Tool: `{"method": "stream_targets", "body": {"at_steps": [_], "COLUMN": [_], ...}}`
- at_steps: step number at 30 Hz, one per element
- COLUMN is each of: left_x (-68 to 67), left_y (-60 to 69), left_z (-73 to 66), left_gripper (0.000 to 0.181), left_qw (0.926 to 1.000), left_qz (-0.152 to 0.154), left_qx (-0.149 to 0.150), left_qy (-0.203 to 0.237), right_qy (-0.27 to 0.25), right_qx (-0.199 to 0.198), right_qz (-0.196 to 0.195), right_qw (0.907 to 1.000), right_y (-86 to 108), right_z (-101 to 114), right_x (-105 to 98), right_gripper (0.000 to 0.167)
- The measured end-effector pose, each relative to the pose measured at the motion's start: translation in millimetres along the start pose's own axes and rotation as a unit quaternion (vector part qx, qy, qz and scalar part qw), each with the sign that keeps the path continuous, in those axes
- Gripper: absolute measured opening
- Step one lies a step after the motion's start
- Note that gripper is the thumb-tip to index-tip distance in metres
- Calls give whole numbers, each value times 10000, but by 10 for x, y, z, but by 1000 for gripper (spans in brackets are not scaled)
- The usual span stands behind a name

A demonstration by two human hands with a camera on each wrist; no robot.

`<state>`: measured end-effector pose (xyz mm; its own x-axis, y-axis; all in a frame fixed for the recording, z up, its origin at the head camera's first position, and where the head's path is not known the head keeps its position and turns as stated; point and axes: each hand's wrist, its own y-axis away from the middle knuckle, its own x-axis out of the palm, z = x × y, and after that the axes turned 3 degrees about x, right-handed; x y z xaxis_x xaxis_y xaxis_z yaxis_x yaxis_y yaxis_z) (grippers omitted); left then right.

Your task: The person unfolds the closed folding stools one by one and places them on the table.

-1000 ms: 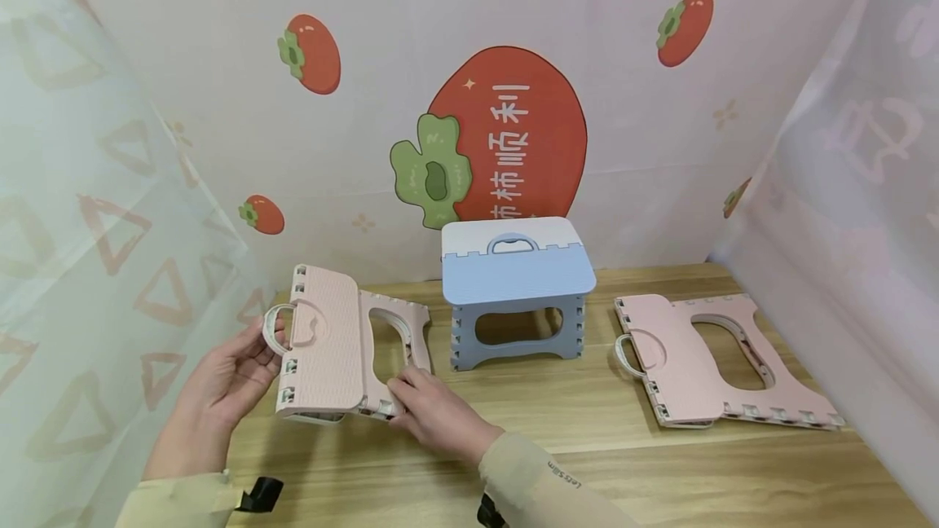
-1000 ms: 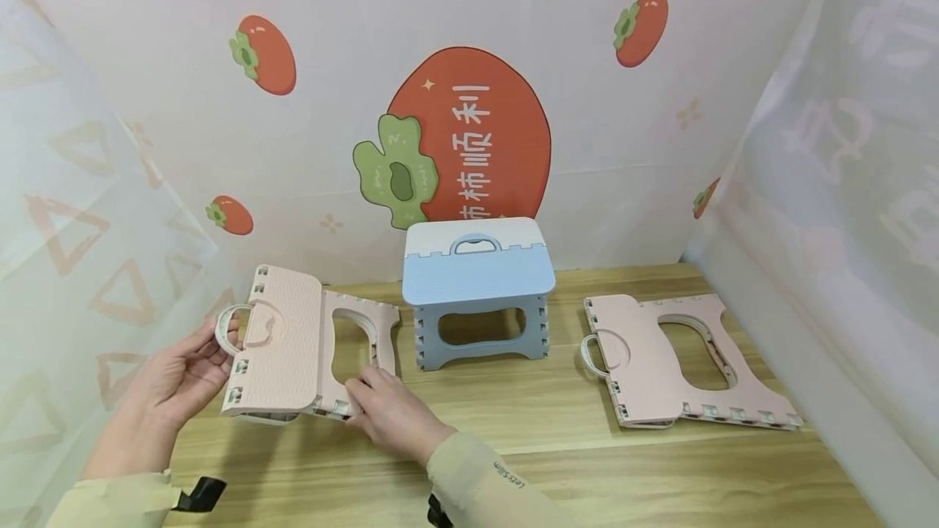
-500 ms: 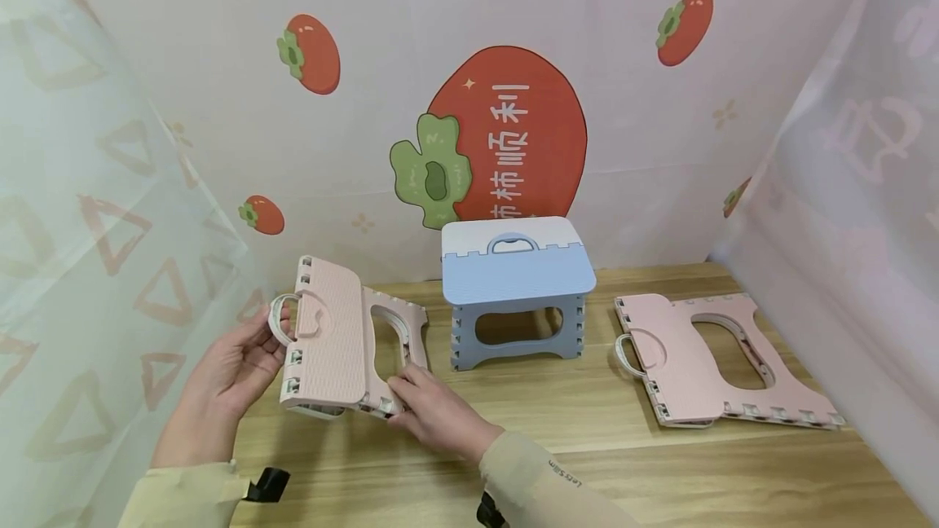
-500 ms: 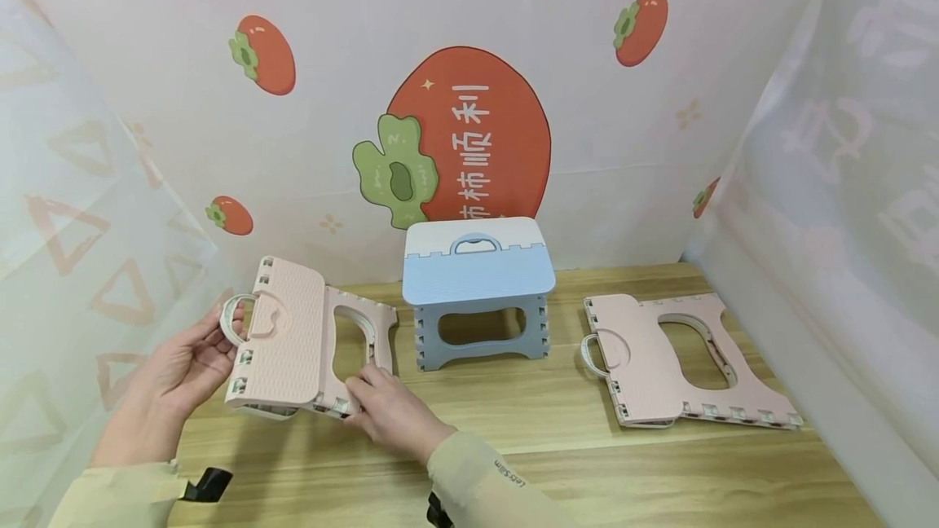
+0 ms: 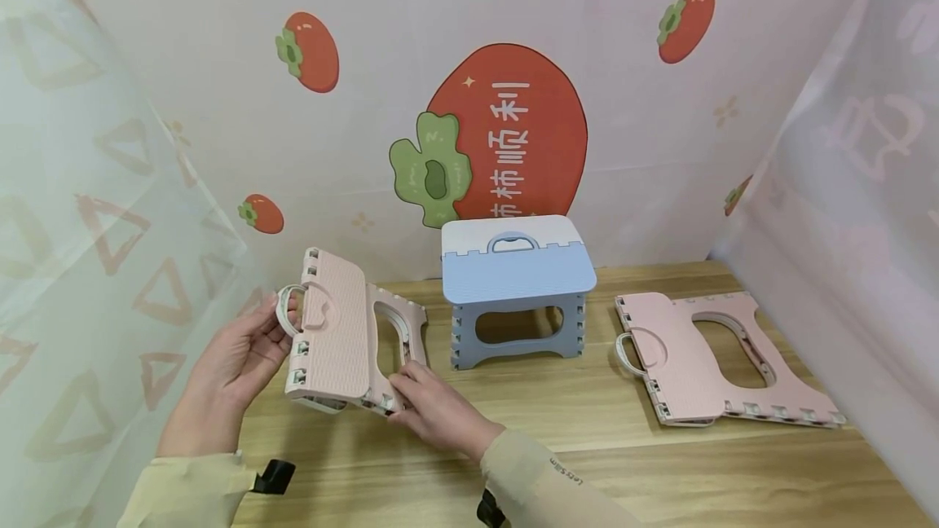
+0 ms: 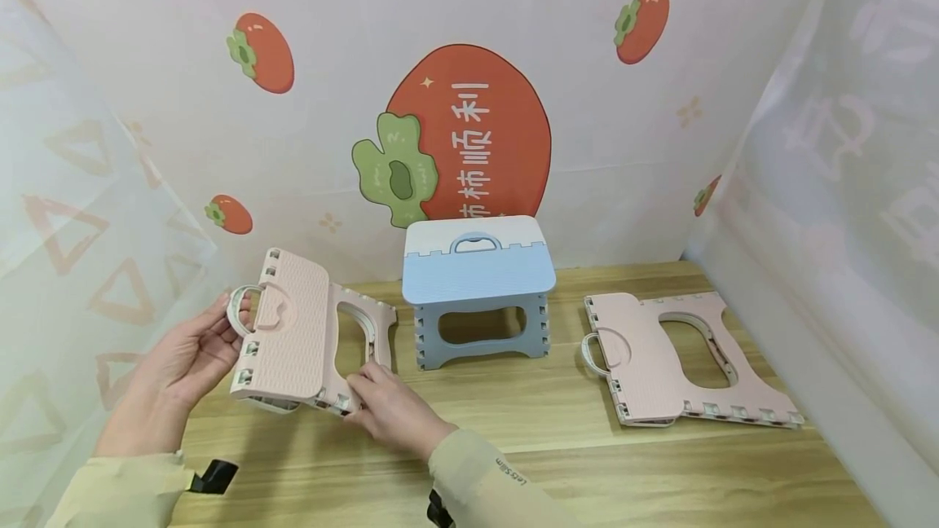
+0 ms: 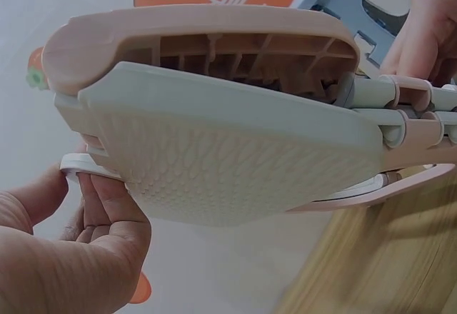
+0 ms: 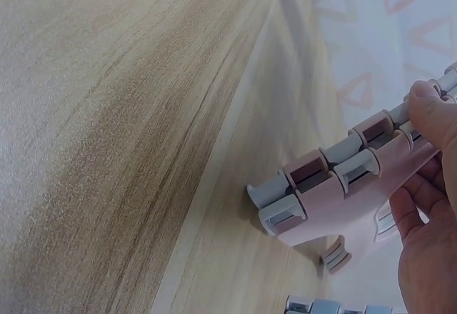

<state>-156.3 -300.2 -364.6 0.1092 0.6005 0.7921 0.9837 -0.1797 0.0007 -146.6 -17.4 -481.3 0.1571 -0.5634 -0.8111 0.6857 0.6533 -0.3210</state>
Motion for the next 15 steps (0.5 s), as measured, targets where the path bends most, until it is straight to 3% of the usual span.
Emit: {"method": "stream_targets", "body": {"at_steps": [15], "left_x": [150], "left_y": [-102], "left_z": [7], "left_gripper": [27], "left_qw": [9990], "left_qz": [78], "left_qx": [124], "left_qy": [-422], "right_qy": [-265], "right_qx": [222], "right_qz": [18], "right_qw": [9994], "right_y": [-1], "right_z": [-9], "right_x": [-2], "right_gripper": [24]}}
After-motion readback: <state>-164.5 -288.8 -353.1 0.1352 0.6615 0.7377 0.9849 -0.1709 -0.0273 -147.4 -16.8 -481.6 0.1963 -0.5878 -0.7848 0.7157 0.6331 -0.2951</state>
